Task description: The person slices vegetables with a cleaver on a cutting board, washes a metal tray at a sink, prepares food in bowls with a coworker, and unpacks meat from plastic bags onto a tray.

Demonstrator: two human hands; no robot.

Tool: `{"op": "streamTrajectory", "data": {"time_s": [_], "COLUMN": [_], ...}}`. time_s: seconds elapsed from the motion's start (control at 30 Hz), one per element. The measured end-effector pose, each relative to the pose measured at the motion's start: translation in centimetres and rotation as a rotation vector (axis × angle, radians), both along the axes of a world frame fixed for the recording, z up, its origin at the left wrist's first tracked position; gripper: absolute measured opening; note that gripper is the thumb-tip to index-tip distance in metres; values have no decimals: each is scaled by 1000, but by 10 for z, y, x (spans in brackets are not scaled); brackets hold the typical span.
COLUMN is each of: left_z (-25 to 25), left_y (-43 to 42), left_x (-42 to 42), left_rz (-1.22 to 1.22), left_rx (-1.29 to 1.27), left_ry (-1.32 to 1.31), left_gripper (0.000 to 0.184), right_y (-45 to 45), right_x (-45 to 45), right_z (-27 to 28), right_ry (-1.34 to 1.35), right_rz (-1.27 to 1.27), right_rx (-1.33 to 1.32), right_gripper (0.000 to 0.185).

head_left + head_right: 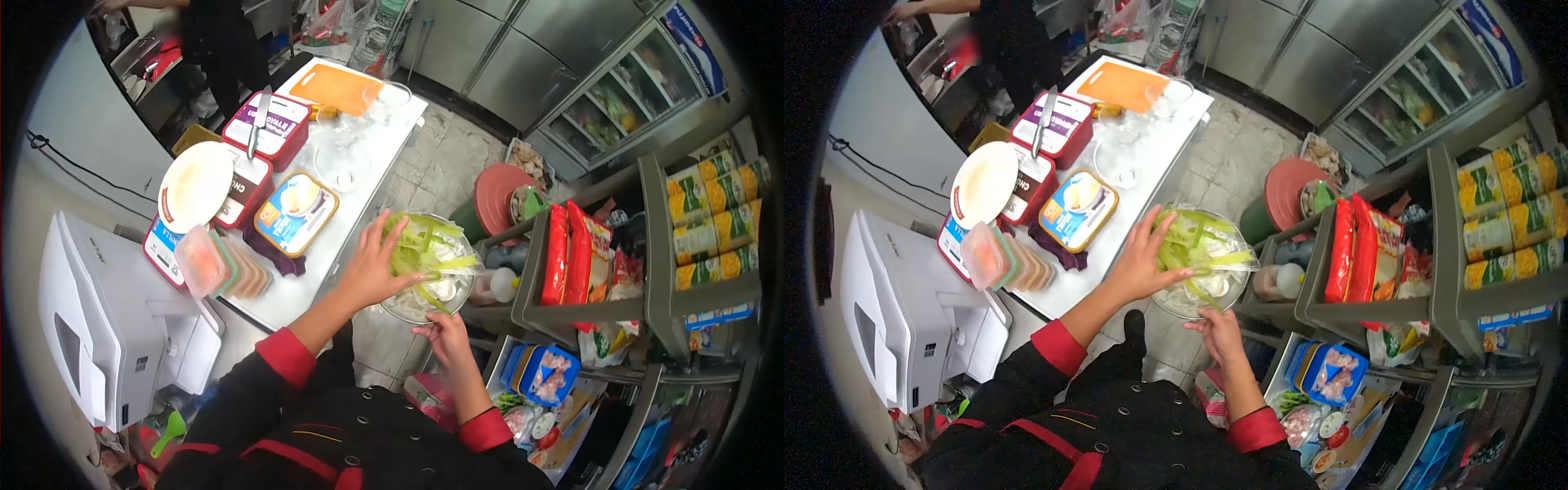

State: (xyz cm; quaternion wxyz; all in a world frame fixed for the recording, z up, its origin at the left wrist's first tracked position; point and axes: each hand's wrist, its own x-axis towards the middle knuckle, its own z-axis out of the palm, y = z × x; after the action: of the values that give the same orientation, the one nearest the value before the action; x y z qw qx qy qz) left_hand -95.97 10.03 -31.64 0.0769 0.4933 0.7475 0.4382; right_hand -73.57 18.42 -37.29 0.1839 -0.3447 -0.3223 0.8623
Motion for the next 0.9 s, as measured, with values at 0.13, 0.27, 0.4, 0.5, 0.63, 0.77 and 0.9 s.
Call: {"op": "streamTrajectory", "data": {"time_s": [0.13, 0.27, 0.4, 0.5, 0.63, 0.77, 0.9], "left_z": [15, 19, 24, 36, 46, 51, 73], "left_y": [21, 49, 92, 114, 153, 190, 213], "left_x": [-33, -52, -79, -116, -156, -197, -229], "left_rz": [-36, -120, -236, -218, -230, -221, -255], "left_rx": [-83, -112, -72, -117, -320, -402, -498], "left_ry": [112, 189, 179, 202, 312, 277, -49], "left_gripper": [113, 117, 110, 110, 84, 68, 67], "right_y": [29, 56, 110, 148, 194, 244, 283], "right_x": [-26, -58, -100, -128, -175, -221, -251], "right_z": [9, 27, 8, -1, -7, -10, 1], "right_ry": [5, 29, 62, 85, 127, 173, 155], "right_rz": [44, 15, 80, 146, 164, 284, 411], "right_rx": [-2, 15, 33, 19, -45, -43, -46], "right_gripper": [25, 22, 18, 19, 25, 40, 42]}}
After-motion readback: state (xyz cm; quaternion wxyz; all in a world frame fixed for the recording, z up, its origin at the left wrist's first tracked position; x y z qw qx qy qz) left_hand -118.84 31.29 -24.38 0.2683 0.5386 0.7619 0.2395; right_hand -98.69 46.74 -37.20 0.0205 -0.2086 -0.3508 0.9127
